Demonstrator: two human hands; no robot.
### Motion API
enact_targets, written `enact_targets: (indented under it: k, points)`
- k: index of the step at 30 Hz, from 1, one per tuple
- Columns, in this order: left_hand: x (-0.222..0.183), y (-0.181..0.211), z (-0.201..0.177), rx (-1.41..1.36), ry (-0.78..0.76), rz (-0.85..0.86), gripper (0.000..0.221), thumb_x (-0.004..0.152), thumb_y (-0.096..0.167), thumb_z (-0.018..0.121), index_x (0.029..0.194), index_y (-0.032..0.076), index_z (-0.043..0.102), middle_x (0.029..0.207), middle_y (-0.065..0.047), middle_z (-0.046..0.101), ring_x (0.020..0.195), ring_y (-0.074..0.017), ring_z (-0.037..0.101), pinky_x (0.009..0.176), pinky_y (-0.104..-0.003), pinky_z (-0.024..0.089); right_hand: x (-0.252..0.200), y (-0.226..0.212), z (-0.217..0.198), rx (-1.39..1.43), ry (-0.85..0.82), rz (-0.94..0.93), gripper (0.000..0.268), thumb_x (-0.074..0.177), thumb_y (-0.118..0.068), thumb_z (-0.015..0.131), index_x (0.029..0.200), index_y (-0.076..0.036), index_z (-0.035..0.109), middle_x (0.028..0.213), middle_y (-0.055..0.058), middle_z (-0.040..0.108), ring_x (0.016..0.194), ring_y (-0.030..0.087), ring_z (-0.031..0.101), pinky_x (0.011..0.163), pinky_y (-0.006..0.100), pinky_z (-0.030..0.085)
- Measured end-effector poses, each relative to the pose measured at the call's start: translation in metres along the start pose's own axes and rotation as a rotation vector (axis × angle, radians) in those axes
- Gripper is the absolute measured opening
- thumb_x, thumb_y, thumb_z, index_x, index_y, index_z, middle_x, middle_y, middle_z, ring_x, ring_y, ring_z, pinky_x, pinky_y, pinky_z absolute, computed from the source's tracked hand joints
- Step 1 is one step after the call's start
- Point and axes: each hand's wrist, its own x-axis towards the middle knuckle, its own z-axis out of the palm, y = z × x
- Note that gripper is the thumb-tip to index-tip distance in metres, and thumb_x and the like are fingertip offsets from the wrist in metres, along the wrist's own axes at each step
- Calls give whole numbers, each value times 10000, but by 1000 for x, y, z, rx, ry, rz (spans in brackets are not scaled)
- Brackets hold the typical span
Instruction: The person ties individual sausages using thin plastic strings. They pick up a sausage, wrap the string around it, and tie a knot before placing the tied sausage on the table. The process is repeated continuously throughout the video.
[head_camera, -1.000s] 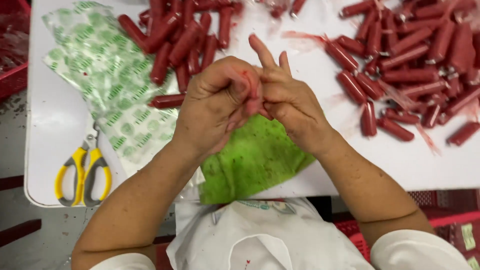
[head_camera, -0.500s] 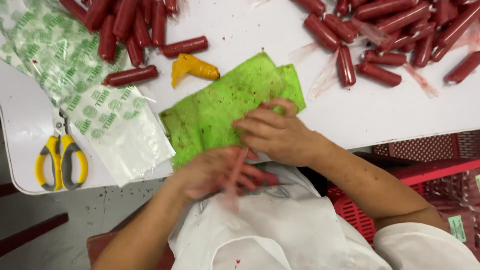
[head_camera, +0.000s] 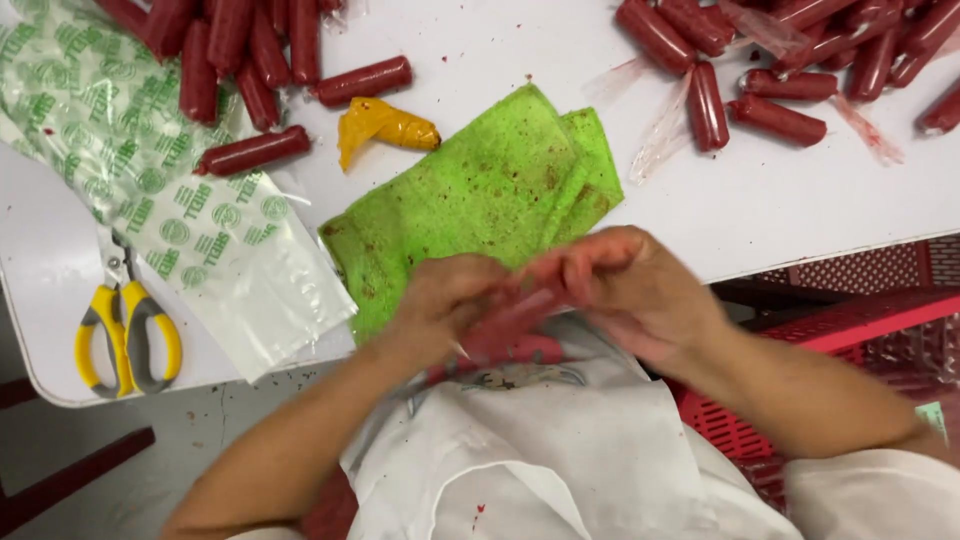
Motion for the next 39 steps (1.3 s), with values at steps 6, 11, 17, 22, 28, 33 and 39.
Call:
enact_targets:
  k: [6,11,17,22,28,33,39]
  points:
    - [49,15,15,-1743,579,-347,78,986,110,631,936,67,672,737,-103,629,497,-138,439,387,-261,425,51,26,-5,-339,656,-580,140,890,-68,760,809,29,699,993,191,717,893,245,682,824,322,525]
    - [35,1,-76,155,559,152,53,988,120,629,952,107,665,744,-2,626,620,-172,569,540,-287,486,59,-41,-20,-1085,-187,-344,208,838,74,704,910,-105,782,943,11,783,1302,420,526,1115,495,394]
    - [54,7,-73,-142,443,204,485,815,407,778,1023,52,520,866,-73,504,761,-284,594,701,-403,566,73,-49,-29,-1063,-278,-202,221,780,49,735,901,-118,816,807,125,767,1225,479,517,1104,609,332]
    - [38,13,-8,109,744,-28,433,856,383,793,1010,61,547,1086,-150,552,959,-354,638,765,-437,588,52,5,-37,-788,0,-322,125,822,-55,774,946,-50,791,911,145,779,1148,442,619,1058,576,437]
    - [49,23,-17,-493,798,-348,468,871,316,761,1125,24,497,1185,-165,501,874,-272,581,658,-350,526,61,60,-38,-421,567,-433,281,800,43,816,1021,38,643,963,163,750,966,237,720,889,336,597]
    - [89,-2,-37,-457,886,-42,141,938,144,698,1044,86,771,1202,-140,616,734,-168,654,625,-281,576,67,65,-49,-389,603,-388,465,819,-123,845,1141,-27,523,1005,148,756,937,162,710,854,300,603]
    - [155,-74,-98,0,357,126,195,935,153,606,1046,155,766,817,-85,723,788,-278,711,700,-367,579,78,23,-65,-946,472,-565,40,860,-60,764,850,-22,764,803,130,784,710,298,764,700,406,623]
